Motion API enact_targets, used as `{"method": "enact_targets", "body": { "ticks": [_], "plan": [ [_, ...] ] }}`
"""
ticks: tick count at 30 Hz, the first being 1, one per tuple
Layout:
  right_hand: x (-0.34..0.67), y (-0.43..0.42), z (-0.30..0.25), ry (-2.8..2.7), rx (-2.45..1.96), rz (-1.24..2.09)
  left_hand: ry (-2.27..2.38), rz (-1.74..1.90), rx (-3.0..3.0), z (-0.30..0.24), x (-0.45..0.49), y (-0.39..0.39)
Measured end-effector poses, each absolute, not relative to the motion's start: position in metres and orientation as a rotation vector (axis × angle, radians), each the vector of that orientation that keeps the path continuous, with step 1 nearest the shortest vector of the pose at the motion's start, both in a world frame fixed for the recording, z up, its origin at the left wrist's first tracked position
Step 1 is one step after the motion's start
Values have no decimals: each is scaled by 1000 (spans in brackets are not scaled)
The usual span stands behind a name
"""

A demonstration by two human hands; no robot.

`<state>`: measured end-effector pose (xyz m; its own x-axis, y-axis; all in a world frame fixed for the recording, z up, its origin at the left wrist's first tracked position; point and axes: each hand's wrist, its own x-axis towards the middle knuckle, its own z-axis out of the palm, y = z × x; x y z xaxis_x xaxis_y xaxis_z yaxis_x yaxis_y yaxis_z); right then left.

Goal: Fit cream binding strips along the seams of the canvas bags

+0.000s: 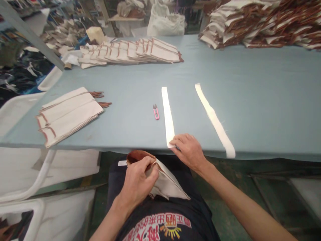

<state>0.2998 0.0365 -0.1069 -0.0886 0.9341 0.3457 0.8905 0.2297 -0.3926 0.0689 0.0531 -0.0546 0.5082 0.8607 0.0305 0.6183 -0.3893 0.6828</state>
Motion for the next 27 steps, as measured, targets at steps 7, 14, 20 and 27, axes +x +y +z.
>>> {"method": "enact_targets", "body": {
  "ticks": [7, 14, 20, 27],
  "plan": [
    [306, 41, -102, -1931, -1689, 225, 1228, 598, 2223, -73, 90, 72],
    [309, 53, -94, -1843, -1778, 421, 992, 411, 2482, -97, 108, 85],
    [317, 66, -82, -1586, -1897, 537, 963, 286, 2570, -104, 115, 90],
    [338, 133, -74, -1454, -1962, 489, 1025, 182, 2555, -92, 118, 90]
  ]
}}
